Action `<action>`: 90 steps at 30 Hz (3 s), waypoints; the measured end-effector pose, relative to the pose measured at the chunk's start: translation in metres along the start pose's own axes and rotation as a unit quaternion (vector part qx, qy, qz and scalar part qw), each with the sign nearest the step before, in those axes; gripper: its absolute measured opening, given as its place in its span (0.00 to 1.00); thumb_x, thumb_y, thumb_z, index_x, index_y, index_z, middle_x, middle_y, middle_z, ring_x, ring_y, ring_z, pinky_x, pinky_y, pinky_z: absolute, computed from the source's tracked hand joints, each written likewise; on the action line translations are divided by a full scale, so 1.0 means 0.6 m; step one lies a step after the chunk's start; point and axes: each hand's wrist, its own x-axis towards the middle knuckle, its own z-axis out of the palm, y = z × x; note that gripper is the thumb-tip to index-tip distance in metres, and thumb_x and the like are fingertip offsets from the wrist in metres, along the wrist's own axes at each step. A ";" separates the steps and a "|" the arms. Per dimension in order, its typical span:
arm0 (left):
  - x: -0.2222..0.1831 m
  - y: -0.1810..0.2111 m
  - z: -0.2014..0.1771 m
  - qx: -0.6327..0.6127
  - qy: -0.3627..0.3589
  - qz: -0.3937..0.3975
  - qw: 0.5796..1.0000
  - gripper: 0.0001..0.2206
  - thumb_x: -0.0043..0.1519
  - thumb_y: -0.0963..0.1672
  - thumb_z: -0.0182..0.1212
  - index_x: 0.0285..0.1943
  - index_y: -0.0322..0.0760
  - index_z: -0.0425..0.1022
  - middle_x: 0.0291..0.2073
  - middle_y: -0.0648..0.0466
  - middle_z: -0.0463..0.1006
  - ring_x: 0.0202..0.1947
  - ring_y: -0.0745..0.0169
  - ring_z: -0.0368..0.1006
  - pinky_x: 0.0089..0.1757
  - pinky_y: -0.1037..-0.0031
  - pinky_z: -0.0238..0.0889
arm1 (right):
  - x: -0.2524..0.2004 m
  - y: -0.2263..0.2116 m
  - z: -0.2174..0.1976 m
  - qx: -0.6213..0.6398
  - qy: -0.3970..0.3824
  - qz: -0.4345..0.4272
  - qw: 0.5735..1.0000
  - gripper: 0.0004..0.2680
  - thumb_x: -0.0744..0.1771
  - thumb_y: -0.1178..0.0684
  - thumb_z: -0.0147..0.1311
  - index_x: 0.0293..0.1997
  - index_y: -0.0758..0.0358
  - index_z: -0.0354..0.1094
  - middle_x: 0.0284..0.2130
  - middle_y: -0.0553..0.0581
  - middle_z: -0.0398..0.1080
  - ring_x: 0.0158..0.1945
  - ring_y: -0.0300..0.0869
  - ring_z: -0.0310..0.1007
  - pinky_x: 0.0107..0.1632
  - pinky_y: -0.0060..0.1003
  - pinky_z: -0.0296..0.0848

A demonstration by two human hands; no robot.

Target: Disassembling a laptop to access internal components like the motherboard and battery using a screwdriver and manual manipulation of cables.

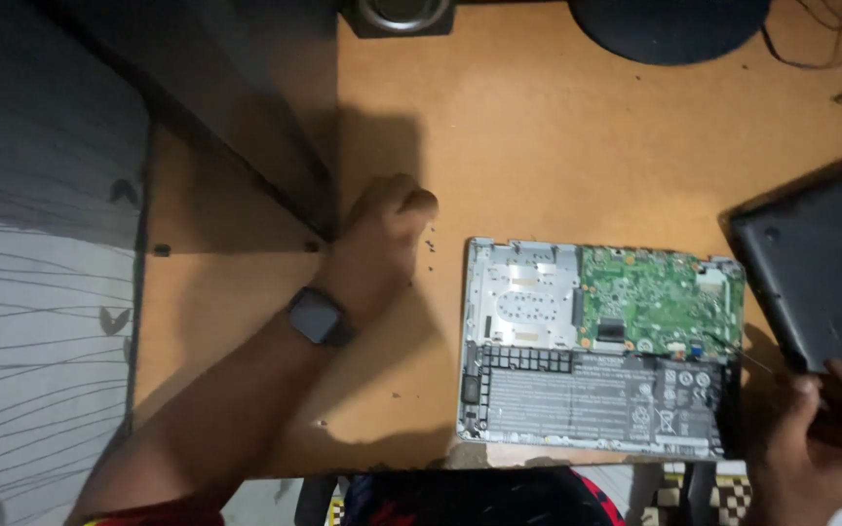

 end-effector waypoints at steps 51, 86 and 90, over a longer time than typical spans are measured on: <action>-0.032 0.194 -0.018 -0.435 -0.071 -0.013 0.897 0.02 0.65 0.41 0.62 0.42 0.41 0.79 0.36 0.55 0.84 0.36 0.63 0.82 0.41 0.73 0.75 | -0.025 -0.327 0.032 -0.002 -0.228 -0.063 0.972 0.05 0.67 0.60 0.54 0.41 0.61 0.77 0.39 0.59 0.76 0.41 0.42 0.82 0.47 0.32 0.80; -0.040 0.175 -0.017 -0.325 -0.099 0.081 0.937 0.22 0.70 0.46 0.56 0.70 0.32 0.63 0.66 0.40 0.70 0.66 0.41 0.71 0.62 0.57 0.68 | 0.014 -0.276 0.093 0.279 -0.152 0.257 0.912 0.09 0.70 0.55 0.51 0.50 0.70 0.62 0.37 0.66 0.72 0.32 0.45 0.76 0.36 0.36 0.79; -0.045 0.166 -0.012 -0.306 -0.127 0.121 0.936 0.20 0.72 0.46 0.51 0.70 0.31 0.64 0.68 0.40 0.68 0.68 0.40 0.68 0.63 0.55 0.63 | 0.088 -0.233 0.080 0.191 -0.165 0.142 0.957 0.06 0.72 0.59 0.46 0.52 0.71 0.57 0.38 0.68 0.70 0.36 0.48 0.75 0.41 0.37 0.79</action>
